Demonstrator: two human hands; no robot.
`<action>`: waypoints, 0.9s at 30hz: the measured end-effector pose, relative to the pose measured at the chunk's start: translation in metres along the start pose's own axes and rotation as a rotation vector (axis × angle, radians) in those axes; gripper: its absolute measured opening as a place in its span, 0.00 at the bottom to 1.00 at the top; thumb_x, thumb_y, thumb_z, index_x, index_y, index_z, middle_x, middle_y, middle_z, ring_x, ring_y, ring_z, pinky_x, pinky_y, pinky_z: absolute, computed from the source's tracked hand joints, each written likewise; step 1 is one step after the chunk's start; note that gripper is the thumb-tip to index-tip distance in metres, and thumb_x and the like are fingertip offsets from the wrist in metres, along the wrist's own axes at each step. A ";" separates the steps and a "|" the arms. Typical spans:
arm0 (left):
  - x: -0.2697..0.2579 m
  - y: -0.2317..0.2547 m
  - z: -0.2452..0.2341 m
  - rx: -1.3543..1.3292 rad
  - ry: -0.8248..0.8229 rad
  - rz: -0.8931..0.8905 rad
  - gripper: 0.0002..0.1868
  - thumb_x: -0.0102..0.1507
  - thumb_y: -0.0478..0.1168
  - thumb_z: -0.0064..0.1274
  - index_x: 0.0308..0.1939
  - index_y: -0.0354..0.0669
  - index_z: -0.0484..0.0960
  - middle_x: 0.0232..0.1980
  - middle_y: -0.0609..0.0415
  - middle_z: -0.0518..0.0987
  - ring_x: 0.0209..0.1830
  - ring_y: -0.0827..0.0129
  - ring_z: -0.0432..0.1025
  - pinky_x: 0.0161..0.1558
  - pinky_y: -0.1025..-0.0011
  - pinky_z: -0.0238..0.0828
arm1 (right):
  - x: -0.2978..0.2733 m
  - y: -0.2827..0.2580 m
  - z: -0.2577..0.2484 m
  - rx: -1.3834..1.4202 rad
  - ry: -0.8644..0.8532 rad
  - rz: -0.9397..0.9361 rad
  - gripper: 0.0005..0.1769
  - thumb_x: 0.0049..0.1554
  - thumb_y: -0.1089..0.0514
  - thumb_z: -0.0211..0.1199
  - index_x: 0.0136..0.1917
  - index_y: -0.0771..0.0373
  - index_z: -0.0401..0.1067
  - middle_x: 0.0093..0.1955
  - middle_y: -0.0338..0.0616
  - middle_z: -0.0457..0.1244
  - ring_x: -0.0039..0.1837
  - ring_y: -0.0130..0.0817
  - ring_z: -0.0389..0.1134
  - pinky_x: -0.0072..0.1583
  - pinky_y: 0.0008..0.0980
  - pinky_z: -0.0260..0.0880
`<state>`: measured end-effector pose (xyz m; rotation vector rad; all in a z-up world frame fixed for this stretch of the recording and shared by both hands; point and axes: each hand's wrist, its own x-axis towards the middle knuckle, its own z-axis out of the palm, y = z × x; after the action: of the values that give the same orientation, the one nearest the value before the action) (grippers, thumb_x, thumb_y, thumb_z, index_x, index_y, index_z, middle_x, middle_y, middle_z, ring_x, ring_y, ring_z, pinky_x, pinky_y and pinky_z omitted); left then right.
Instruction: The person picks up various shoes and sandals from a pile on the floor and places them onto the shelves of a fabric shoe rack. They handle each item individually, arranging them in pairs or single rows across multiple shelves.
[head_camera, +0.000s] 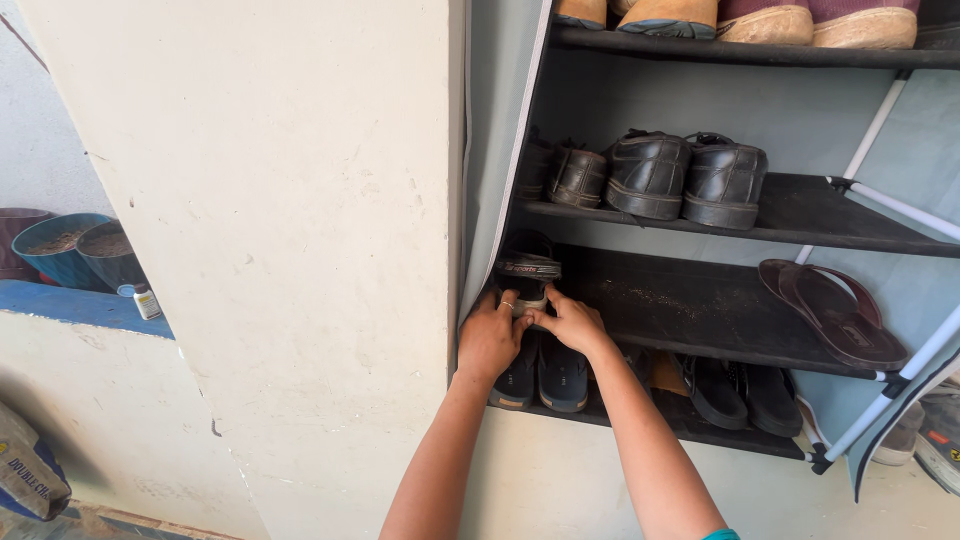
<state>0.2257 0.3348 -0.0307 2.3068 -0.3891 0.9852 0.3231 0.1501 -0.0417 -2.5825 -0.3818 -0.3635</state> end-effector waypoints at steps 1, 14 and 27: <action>0.000 0.000 0.001 0.004 0.001 0.002 0.24 0.64 0.51 0.56 0.60 0.43 0.74 0.52 0.39 0.77 0.44 0.44 0.77 0.40 0.53 0.76 | 0.000 0.001 0.000 -0.005 -0.010 0.008 0.57 0.50 0.22 0.60 0.80 0.58 0.53 0.67 0.59 0.65 0.69 0.50 0.67 0.68 0.42 0.67; 0.000 -0.002 0.010 0.009 0.021 -0.014 0.25 0.62 0.47 0.59 0.61 0.45 0.74 0.60 0.38 0.75 0.49 0.46 0.76 0.43 0.55 0.77 | -0.020 0.000 0.000 -0.152 0.168 -0.072 0.42 0.60 0.31 0.57 0.76 0.60 0.62 0.66 0.58 0.65 0.72 0.51 0.62 0.73 0.48 0.57; -0.015 0.019 0.019 0.116 0.150 -0.080 0.28 0.63 0.41 0.55 0.67 0.45 0.69 0.70 0.37 0.67 0.58 0.45 0.72 0.51 0.55 0.77 | -0.097 -0.009 -0.053 0.263 0.218 -0.196 0.23 0.59 0.53 0.64 0.68 0.56 0.72 0.77 0.42 0.59 0.76 0.45 0.60 0.68 0.43 0.66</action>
<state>0.2170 0.3088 -0.0438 2.3123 -0.1810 1.1592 0.2207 0.1113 -0.0241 -2.2289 -0.5649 -0.6140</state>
